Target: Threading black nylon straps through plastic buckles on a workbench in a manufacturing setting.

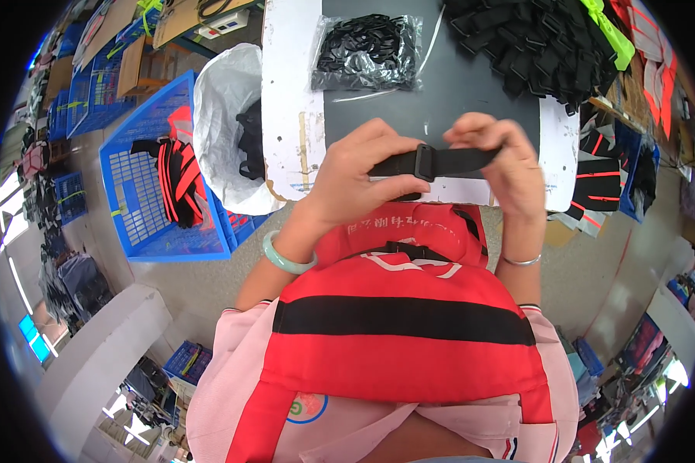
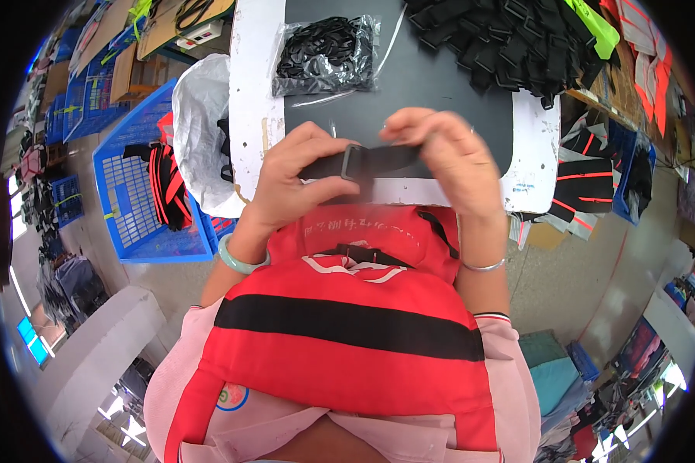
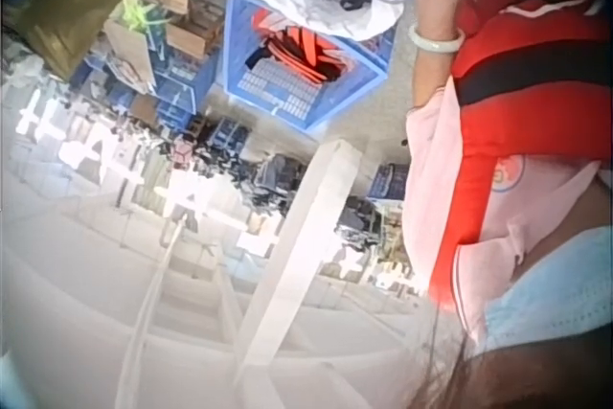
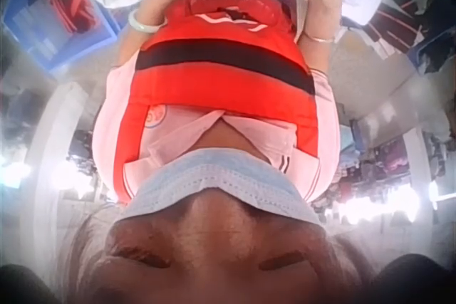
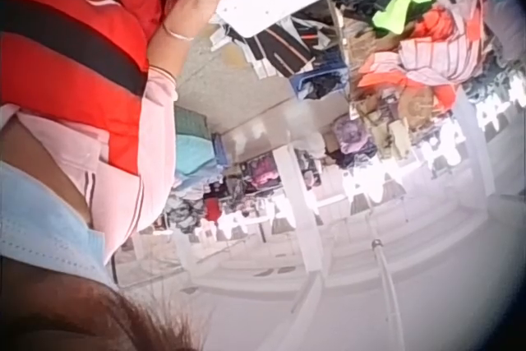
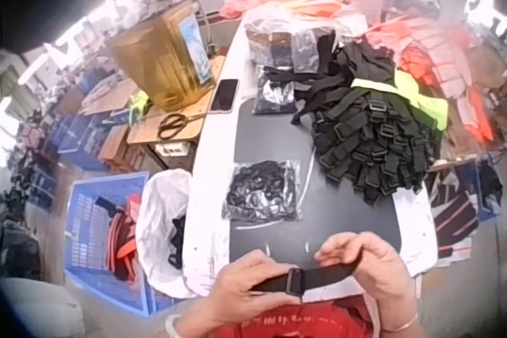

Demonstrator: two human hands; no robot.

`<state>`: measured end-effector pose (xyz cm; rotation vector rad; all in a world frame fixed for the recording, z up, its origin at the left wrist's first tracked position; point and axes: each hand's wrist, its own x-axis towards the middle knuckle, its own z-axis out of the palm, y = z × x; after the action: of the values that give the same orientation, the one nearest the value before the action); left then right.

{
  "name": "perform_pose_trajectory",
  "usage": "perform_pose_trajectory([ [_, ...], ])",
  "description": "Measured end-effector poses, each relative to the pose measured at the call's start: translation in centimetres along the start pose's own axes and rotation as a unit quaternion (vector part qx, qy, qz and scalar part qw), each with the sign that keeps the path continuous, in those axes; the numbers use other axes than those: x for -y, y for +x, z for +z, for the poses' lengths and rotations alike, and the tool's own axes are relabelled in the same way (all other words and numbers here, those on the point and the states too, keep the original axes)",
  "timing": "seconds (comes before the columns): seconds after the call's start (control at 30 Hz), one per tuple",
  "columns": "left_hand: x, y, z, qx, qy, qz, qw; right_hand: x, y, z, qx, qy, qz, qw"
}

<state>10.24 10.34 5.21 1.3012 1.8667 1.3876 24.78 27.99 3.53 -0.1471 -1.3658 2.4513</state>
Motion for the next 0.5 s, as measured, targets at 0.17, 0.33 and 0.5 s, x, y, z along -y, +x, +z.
perform_pose_trajectory([
  [0.17,0.9,-0.7,-1.2,-0.019,-0.002,0.008,1.000,6.0,-2.7,-8.7,-0.118,0.299,-0.162,0.933],
  [0.33,0.3,-0.2,-0.1,0.002,0.005,-0.011,1.000,7.2,-2.4,-6.2,-0.236,0.157,-0.151,0.947],
  [0.5,0.2,0.5,0.5,-0.029,0.046,0.035,0.998,0.9,0.4,3.7,-0.093,-0.383,0.051,0.918],
])
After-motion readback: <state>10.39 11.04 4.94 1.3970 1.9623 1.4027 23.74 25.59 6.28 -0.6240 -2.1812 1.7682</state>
